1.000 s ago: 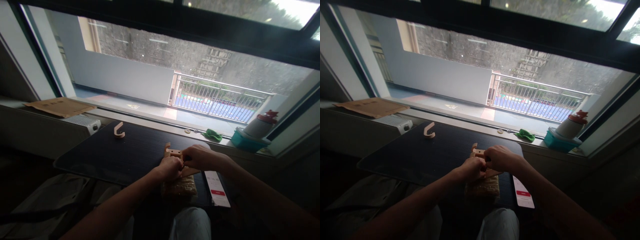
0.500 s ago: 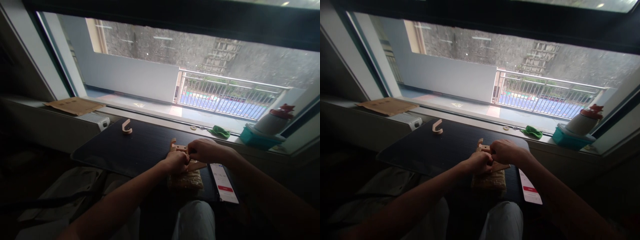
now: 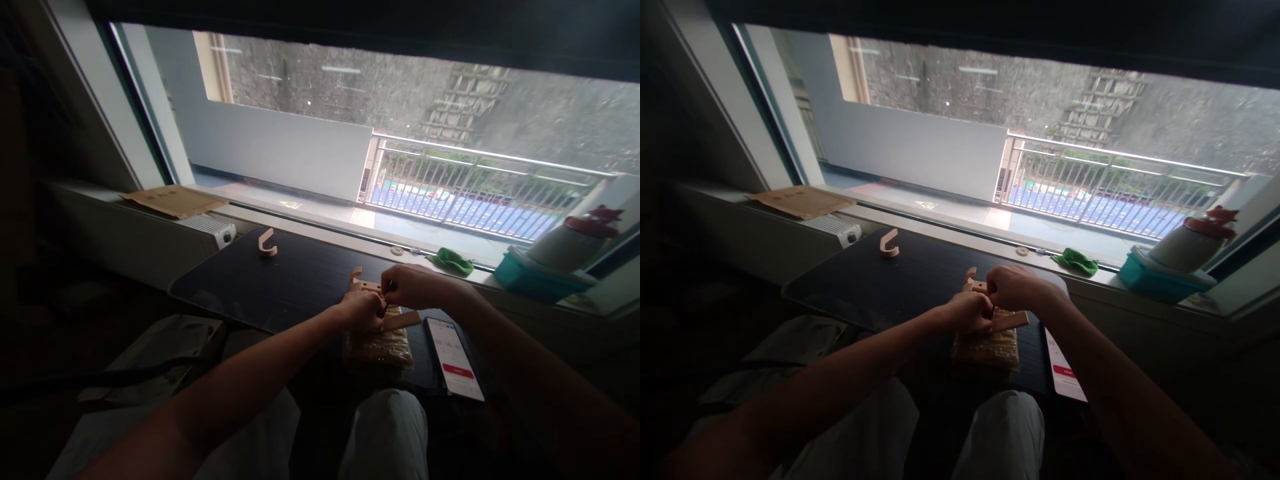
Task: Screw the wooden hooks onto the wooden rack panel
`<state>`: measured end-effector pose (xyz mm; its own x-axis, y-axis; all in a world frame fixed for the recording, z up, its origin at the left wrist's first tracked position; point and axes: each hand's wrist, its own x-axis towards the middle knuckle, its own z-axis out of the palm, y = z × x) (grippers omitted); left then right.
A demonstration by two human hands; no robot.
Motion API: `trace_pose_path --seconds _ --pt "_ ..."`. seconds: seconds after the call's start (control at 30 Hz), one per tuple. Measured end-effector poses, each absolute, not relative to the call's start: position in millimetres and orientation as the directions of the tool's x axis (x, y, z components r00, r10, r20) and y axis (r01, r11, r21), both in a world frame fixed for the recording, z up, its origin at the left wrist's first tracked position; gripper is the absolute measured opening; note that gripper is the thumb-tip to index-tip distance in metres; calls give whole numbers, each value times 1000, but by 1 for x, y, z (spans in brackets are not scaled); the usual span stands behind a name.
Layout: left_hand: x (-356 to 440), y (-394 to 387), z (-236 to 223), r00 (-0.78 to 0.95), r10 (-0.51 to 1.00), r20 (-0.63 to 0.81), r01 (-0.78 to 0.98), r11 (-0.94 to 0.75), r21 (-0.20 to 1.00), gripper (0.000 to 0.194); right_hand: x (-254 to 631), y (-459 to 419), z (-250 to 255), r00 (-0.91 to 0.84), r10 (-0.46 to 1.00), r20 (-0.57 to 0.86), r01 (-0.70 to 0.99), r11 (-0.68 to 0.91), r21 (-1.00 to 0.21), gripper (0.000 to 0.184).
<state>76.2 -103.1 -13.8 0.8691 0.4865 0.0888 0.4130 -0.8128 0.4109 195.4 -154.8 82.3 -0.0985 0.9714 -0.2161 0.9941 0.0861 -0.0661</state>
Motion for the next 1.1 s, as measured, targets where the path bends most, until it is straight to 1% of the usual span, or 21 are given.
trace_pose_path --seconds 0.2,0.33,0.5,0.6,0.8,0.93,1.1 --pt "77 -103 -14 867 496 55 428 -795 431 14 198 -157 82 -114 970 -214 993 106 -49 15" --pt "77 -102 -15 875 480 59 417 -811 411 14 206 -163 79 -155 971 -183 988 147 -53 15" --pt "78 -103 -13 866 501 18 452 -795 405 15 212 -166 74 -172 974 -150 984 163 -69 14" --pt "77 -102 -11 884 466 26 417 -814 404 14 212 -167 73 -162 979 -128 985 153 -75 12" --pt "77 -96 -14 909 415 48 359 -834 419 16 208 -170 77 -139 981 -135 982 120 -143 10" --pt "77 -96 -14 905 424 44 368 -830 418 16 210 -168 76 -96 981 -167 988 74 -135 11" --pt "78 -96 -10 911 413 18 371 -835 405 14 209 -167 73 -80 987 -142 993 67 -98 14"
